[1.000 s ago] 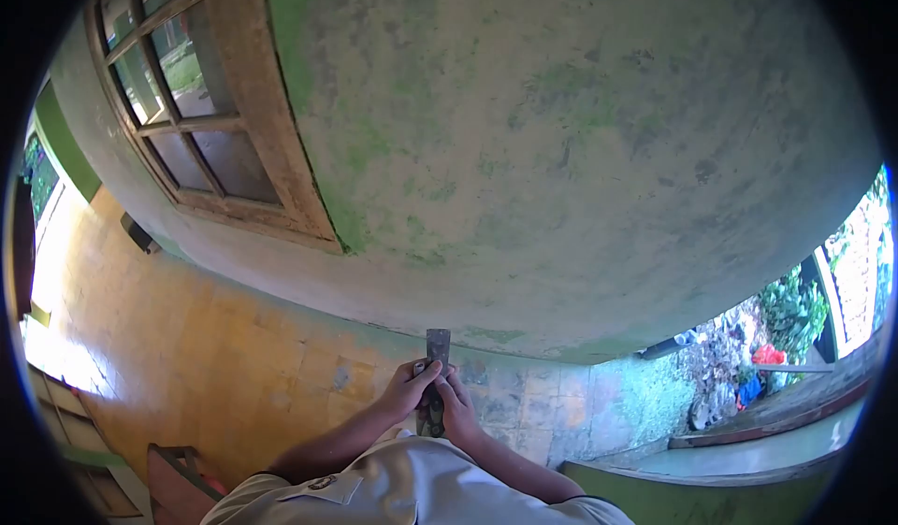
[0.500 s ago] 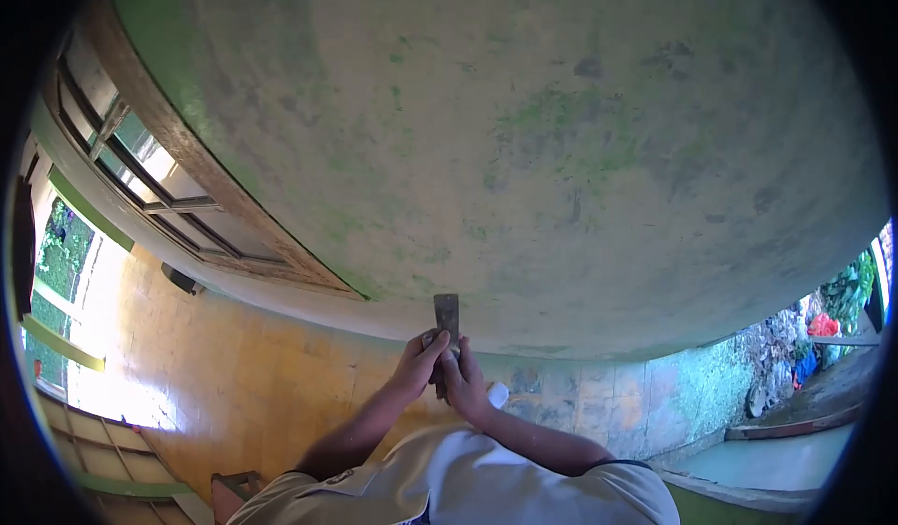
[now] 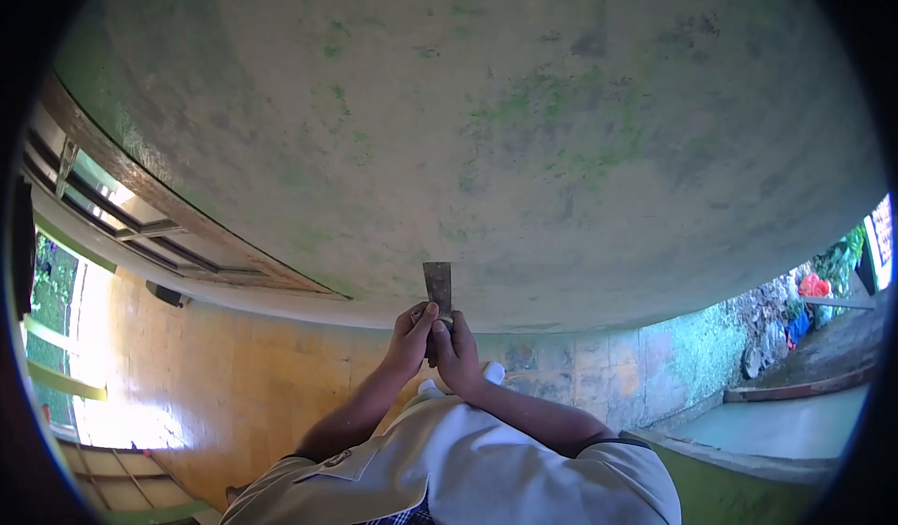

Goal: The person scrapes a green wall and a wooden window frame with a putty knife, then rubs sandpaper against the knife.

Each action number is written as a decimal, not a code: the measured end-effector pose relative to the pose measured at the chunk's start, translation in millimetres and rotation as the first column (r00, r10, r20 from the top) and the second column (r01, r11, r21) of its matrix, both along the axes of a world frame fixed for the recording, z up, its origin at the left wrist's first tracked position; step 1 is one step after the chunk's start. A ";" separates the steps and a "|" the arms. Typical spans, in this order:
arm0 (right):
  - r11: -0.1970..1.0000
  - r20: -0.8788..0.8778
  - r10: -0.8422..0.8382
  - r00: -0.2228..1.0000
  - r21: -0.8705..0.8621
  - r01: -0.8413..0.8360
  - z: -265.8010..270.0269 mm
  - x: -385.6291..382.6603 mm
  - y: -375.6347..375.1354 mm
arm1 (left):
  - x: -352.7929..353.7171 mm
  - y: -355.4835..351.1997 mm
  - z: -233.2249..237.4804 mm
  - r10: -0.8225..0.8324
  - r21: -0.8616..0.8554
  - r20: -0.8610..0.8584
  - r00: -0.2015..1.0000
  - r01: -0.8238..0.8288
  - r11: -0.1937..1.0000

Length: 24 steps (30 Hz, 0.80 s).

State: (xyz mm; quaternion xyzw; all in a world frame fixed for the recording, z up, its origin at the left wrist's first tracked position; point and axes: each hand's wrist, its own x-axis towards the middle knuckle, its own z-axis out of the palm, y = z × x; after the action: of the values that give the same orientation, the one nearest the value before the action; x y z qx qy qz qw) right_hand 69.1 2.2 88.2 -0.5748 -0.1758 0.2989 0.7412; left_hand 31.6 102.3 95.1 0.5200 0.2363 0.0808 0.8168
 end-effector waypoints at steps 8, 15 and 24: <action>0.994 0.012 -0.110 0.994 0.017 0.110 6.3 -9.7 15.9 | 2.2 13.0 12.7 -0.040 0.077 0.025 0.999 0.038 0.996; 0.976 0.077 -0.216 0.973 0.012 0.216 7.7 -15.3 26.2 | 2.1 19.7 21.7 -0.072 0.112 -0.023 0.997 0.074 0.991; 0.961 0.017 -0.270 0.963 0.064 0.269 -6.1 -12.1 35.5 | 6.1 20.8 19.4 -0.002 0.306 0.027 1.000 -0.006 0.952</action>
State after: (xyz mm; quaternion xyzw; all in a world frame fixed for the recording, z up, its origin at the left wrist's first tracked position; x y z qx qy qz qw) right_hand 57.0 37.7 82.0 -0.5744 -0.1145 0.1823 0.7898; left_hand 37.7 123.1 114.5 0.6389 0.2107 0.1243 0.7294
